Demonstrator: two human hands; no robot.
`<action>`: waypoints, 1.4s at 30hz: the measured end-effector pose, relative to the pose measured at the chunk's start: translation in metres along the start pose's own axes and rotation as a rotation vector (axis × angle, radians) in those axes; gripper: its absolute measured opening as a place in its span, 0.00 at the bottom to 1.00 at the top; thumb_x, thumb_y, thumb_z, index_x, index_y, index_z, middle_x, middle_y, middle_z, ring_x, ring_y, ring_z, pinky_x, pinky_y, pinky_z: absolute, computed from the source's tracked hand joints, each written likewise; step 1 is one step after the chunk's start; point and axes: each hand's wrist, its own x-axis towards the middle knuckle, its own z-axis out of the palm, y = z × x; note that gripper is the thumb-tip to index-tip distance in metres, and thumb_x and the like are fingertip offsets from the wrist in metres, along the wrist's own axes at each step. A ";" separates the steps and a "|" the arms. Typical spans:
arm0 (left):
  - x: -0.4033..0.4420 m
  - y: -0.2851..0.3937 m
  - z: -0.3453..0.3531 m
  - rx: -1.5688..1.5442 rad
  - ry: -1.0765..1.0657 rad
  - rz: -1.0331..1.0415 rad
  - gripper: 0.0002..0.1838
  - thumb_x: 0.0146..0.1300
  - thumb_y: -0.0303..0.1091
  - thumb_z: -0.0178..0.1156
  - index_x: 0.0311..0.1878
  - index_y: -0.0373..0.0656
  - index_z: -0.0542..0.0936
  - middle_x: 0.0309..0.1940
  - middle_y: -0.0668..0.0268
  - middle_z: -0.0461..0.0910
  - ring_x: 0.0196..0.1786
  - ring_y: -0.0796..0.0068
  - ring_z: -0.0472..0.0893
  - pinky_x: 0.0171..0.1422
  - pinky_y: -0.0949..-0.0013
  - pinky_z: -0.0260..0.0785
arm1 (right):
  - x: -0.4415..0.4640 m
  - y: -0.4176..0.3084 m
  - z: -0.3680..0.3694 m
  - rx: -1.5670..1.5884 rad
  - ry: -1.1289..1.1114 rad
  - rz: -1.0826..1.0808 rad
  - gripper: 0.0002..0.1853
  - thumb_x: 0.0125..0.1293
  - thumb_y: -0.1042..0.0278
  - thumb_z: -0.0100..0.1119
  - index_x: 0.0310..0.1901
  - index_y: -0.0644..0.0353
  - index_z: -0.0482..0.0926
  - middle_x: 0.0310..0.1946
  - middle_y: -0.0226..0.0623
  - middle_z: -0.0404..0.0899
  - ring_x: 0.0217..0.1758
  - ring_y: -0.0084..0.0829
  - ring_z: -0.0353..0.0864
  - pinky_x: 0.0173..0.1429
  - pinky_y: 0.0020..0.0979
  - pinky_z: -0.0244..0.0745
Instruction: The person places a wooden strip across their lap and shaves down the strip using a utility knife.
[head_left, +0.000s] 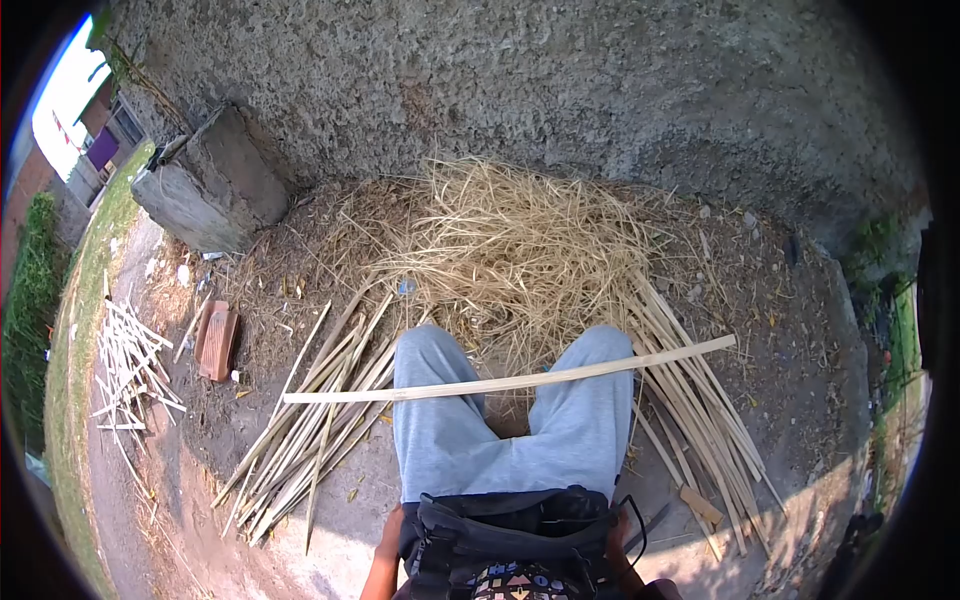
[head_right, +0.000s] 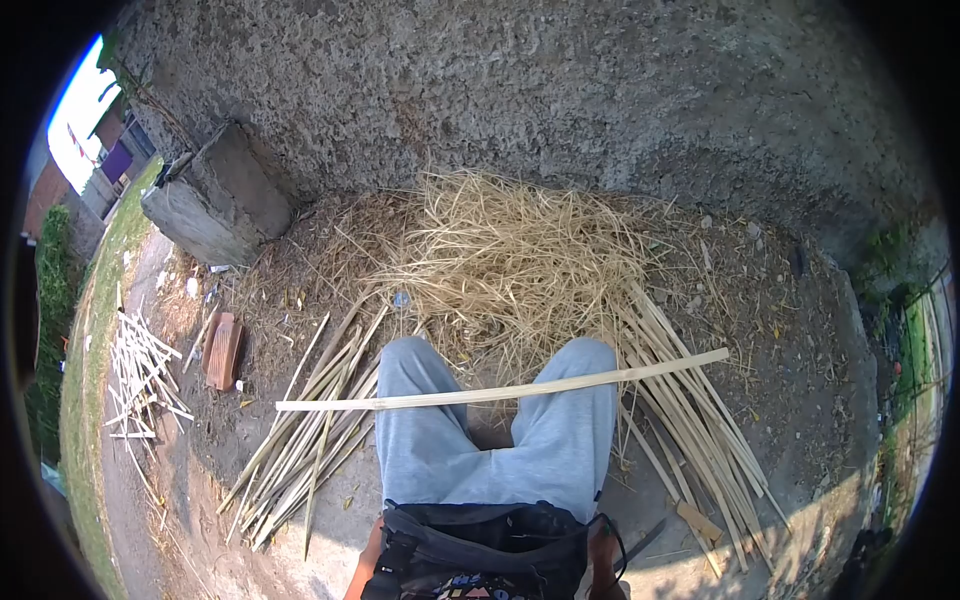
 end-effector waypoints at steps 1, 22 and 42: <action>0.001 0.003 -0.001 0.051 -0.004 0.045 0.17 0.62 0.37 0.54 0.50 0.39 0.80 0.48 0.49 0.81 0.54 0.43 0.77 0.57 0.51 0.72 | -0.004 -0.017 -0.011 -0.131 0.001 -0.012 0.15 0.72 0.62 0.46 0.47 0.63 0.78 0.40 0.57 0.79 0.46 0.62 0.76 0.51 0.51 0.71; -0.004 0.015 0.001 -0.323 0.077 -0.330 0.19 0.64 0.40 0.53 0.51 0.38 0.80 0.52 0.45 0.79 0.56 0.44 0.78 0.58 0.54 0.70 | 0.077 -0.279 -0.146 0.987 -0.007 0.131 0.14 0.74 0.56 0.54 0.47 0.59 0.76 0.27 0.35 0.81 0.13 0.16 0.62 0.17 0.22 0.57; -0.017 0.000 0.018 -0.441 0.107 -0.227 0.16 0.66 0.34 0.50 0.50 0.36 0.79 0.46 0.49 0.82 0.53 0.50 0.80 0.59 0.62 0.71 | 0.098 -0.086 -0.038 -0.126 -0.131 0.262 0.31 0.65 0.43 0.61 0.15 0.63 0.78 0.10 0.34 0.73 0.18 0.31 0.79 0.28 0.35 0.73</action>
